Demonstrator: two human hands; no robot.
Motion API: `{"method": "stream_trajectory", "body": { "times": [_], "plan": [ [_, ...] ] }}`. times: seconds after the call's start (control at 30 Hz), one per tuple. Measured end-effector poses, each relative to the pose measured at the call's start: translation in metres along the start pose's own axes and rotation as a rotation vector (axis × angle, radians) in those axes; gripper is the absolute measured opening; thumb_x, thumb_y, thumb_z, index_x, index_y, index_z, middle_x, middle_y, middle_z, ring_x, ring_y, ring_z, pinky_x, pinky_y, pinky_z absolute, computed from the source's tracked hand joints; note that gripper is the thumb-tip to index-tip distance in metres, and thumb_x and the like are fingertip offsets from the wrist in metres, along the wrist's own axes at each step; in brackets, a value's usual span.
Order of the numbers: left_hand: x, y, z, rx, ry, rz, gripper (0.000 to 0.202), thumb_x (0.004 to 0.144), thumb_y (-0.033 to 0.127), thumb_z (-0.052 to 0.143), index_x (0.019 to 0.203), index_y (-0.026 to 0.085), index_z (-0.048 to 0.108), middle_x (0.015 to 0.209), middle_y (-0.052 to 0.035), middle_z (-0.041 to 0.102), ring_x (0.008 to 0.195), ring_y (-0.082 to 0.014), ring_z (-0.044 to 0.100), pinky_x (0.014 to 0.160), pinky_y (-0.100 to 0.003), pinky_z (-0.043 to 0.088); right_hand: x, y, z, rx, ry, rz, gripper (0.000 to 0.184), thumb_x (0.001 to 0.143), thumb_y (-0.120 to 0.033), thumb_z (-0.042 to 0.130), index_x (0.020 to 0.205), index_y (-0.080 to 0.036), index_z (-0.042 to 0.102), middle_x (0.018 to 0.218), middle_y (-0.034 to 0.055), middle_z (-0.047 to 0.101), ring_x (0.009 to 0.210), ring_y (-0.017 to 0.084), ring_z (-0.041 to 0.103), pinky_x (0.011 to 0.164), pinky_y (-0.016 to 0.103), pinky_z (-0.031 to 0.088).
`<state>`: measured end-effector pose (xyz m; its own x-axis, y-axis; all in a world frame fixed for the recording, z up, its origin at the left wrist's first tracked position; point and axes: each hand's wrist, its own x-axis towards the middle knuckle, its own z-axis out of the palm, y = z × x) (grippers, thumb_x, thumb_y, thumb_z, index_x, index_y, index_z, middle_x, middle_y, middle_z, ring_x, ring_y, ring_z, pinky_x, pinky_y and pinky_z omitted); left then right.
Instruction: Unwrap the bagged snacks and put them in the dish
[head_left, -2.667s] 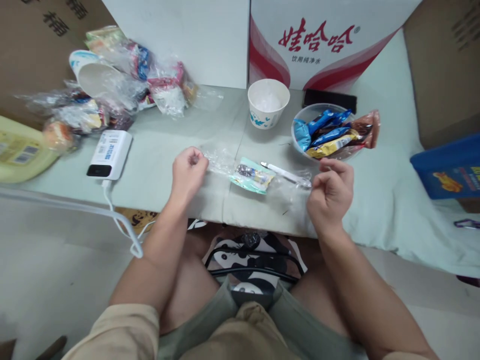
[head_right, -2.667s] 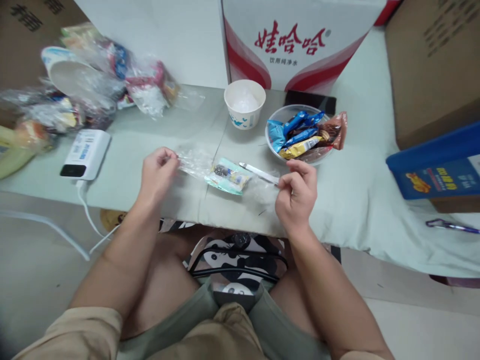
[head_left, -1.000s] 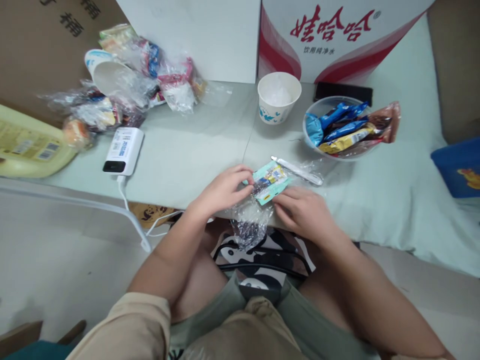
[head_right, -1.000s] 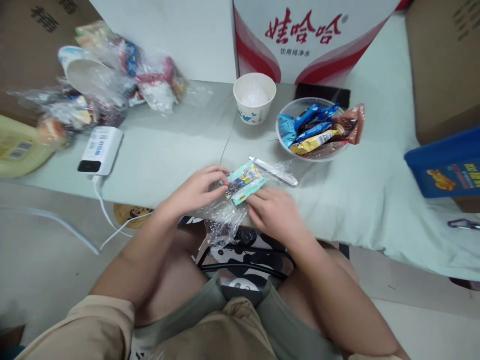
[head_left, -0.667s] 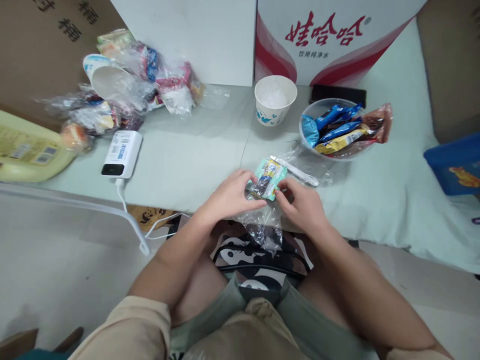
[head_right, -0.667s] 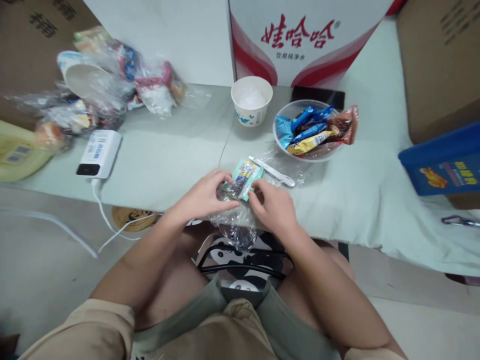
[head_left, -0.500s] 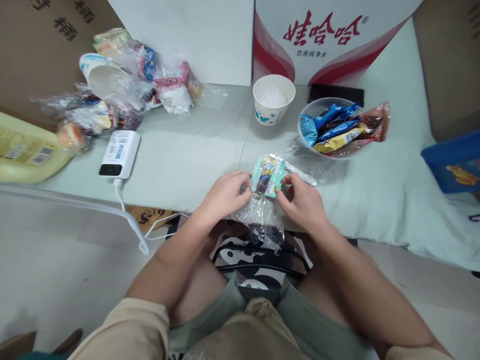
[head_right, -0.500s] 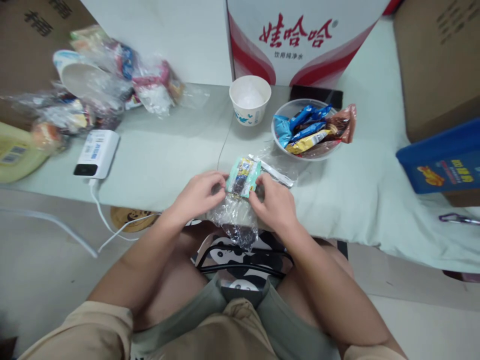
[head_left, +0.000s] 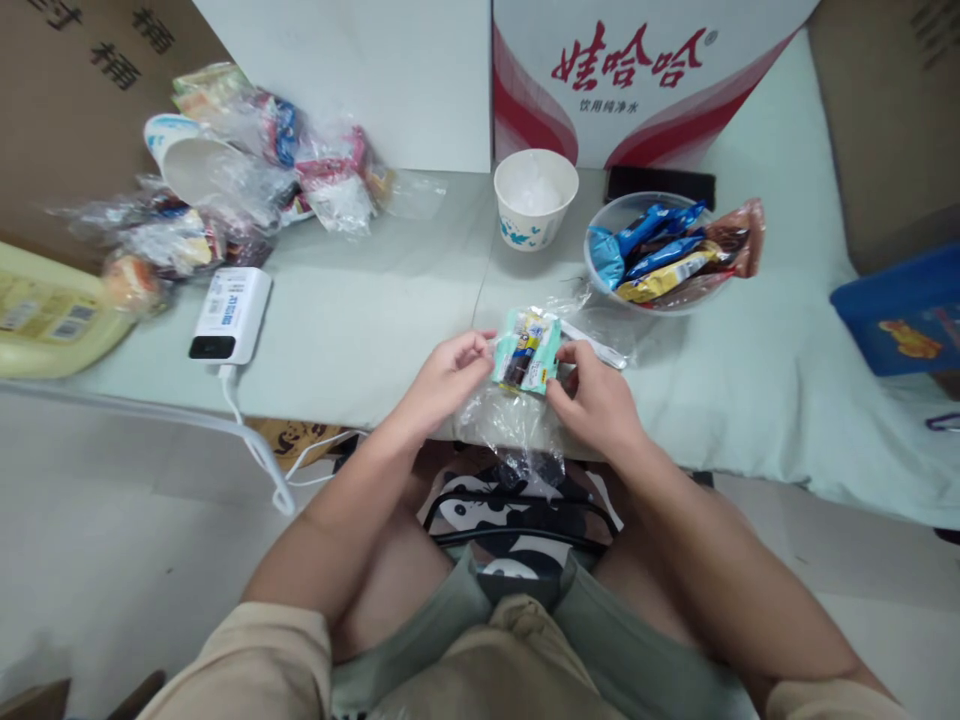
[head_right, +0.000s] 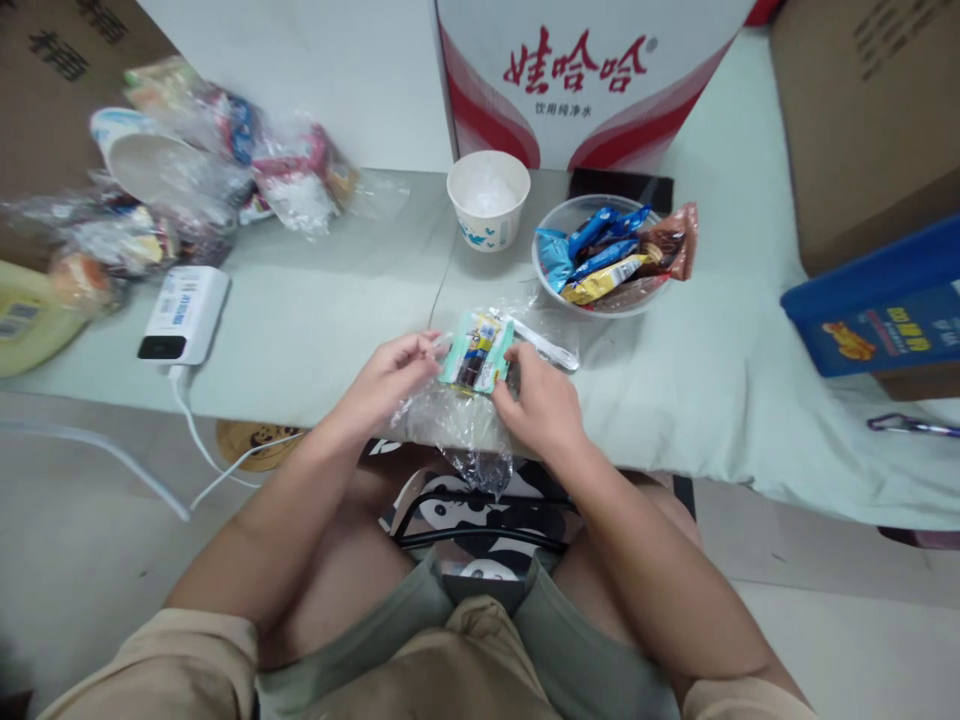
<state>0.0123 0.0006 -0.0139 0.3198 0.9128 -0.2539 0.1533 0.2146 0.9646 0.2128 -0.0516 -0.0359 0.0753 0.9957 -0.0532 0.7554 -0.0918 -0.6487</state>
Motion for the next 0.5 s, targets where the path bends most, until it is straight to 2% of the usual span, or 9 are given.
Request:
{"method": "stream_trajectory", "body": {
  "times": [0.07,0.17,0.23,0.37,0.5],
  "plan": [
    [0.000,0.002,0.002,-0.242,0.006,-0.076,0.017,0.074,0.026,0.065,0.067,0.019,0.051,0.123,-0.0072,0.068,0.122,-0.0240,0.061,0.103,-0.039,0.048,0.001,0.001,0.002,0.147,0.018,0.016,0.035,0.081,-0.036,0.054,0.112,-0.023,0.049,0.093,0.0076,0.070,0.075,0.024,0.065,0.069,0.037,0.047],
    [0.000,0.004,0.006,-0.461,-0.006,-0.151,0.020,0.070,0.027,0.072,0.069,0.018,0.053,0.123,-0.0077,0.070,0.118,-0.0251,0.063,0.097,-0.037,0.051,0.004,0.002,0.004,0.365,0.069,0.058,0.050,0.081,-0.044,0.060,0.122,-0.023,0.041,0.111,0.0128,0.069,0.085,0.024,0.068,0.076,0.040,0.053],
    [0.000,0.004,0.009,-0.544,-0.019,-0.195,0.018,0.068,0.026,0.073,0.072,0.018,0.057,0.121,-0.0087,0.070,0.113,-0.0252,0.065,0.094,-0.037,0.052,0.006,0.002,0.006,0.411,0.110,0.089,0.060,0.076,-0.048,0.066,0.123,-0.022,0.040,0.110,0.0138,0.069,0.089,0.027,0.069,0.080,0.043,0.054],
    [0.002,0.005,0.011,-0.650,-0.065,-0.262,0.015,0.067,0.021,0.072,0.077,0.018,0.062,0.117,-0.0102,0.073,0.106,-0.0245,0.069,0.087,-0.035,0.054,0.012,0.001,0.007,0.379,0.211,0.129,0.071,0.068,-0.045,0.072,0.127,-0.019,0.042,0.108,0.0148,0.068,0.094,0.031,0.068,0.085,0.047,0.052],
    [0.002,0.011,0.009,-0.731,-0.067,-0.295,0.015,0.066,0.018,0.070,0.076,0.018,0.059,0.113,-0.0115,0.075,0.101,-0.0256,0.072,0.083,-0.034,0.055,0.014,0.003,0.005,0.411,0.185,0.143,0.075,0.069,-0.039,0.071,0.135,-0.018,0.041,0.108,0.0142,0.068,0.088,0.029,0.068,0.081,0.045,0.053]
  ]
}}
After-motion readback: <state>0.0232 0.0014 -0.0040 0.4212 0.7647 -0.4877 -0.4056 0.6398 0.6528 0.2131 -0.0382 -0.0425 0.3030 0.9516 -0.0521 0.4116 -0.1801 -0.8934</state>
